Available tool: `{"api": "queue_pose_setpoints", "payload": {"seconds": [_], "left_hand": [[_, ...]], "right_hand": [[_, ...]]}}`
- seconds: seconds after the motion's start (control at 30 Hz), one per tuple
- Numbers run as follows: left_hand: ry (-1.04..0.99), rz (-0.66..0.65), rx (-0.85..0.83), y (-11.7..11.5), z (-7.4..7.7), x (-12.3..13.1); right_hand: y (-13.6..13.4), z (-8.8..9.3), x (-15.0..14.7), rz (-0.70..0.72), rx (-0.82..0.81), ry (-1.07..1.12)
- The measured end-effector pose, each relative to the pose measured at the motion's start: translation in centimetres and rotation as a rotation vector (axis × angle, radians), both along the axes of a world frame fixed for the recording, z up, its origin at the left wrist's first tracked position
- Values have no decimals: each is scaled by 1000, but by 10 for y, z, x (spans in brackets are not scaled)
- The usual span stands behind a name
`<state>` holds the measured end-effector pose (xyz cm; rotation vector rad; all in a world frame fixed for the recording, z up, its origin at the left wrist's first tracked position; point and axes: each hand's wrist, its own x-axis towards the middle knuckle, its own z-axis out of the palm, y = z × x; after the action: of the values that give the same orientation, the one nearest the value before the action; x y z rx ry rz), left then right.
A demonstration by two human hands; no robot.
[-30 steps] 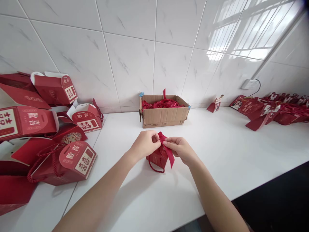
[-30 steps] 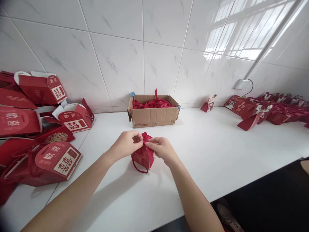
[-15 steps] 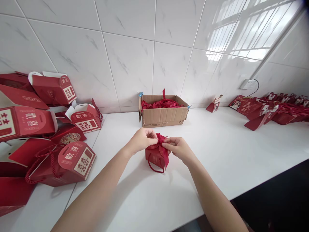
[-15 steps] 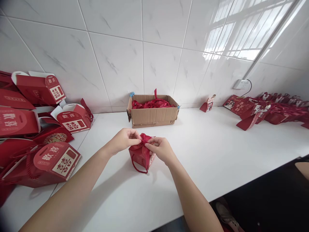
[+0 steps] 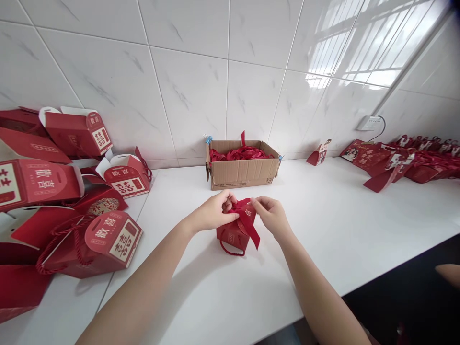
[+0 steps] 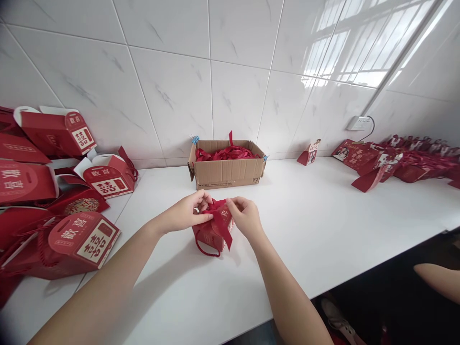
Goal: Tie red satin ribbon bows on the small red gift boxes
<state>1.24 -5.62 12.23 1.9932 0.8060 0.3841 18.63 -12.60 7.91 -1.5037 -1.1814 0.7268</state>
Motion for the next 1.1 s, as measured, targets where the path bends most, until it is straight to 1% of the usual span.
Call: {"api": "queue_pose_setpoints", "payload": {"seconds": [0.03, 0.07, 0.1, 0.17, 0.23, 0.33, 0.47, 0.53, 0.67, 0.73, 0.83, 0.9, 0.97, 1.03, 1.1], "left_hand": [[1, 6, 35, -1, -1, 0], [1, 13, 60, -1, -2, 0], [-2, 17, 73, -1, -3, 1], [-7, 14, 71, 0, -4, 1], [-11, 12, 37, 2, -5, 1], [-20, 14, -27, 8, -5, -2], [-16, -49, -60, 14, -2, -8], [-12, -75, -75, 15, 0, -11], [1, -73, -110, 17, 3, -12], [-1, -65, -144, 17, 2, -11], [-7, -60, -190, 18, 2, -11], [-14, -66, -203, 19, 2, -12], [-20, -73, -205, 19, 3, -13], [-13, -72, -205, 18, 5, -14], [2, -66, -202, 17, 6, -15]], "right_hand": [[3, -3, 1, -71, 51, -49], [5, -6, 2, -96, 76, -81], [7, -8, 3, -74, 70, -91], [9, -11, 5, 29, -8, -77], [7, -11, 6, 67, -87, -96], [0, -5, 7, 57, -125, -162], [-12, 9, 9, 171, -147, -222], [-15, 12, 9, 228, -137, -237], [-15, 10, 8, 306, -150, -180], [-13, 8, 6, 289, -153, -138], [-11, 9, 2, 237, -96, -39], [-12, 13, 0, 240, -61, 68], [-14, 16, 0, 263, -76, 134], [-16, 17, 0, 274, -131, 109], [-17, 16, 2, 269, -184, 12]]}}
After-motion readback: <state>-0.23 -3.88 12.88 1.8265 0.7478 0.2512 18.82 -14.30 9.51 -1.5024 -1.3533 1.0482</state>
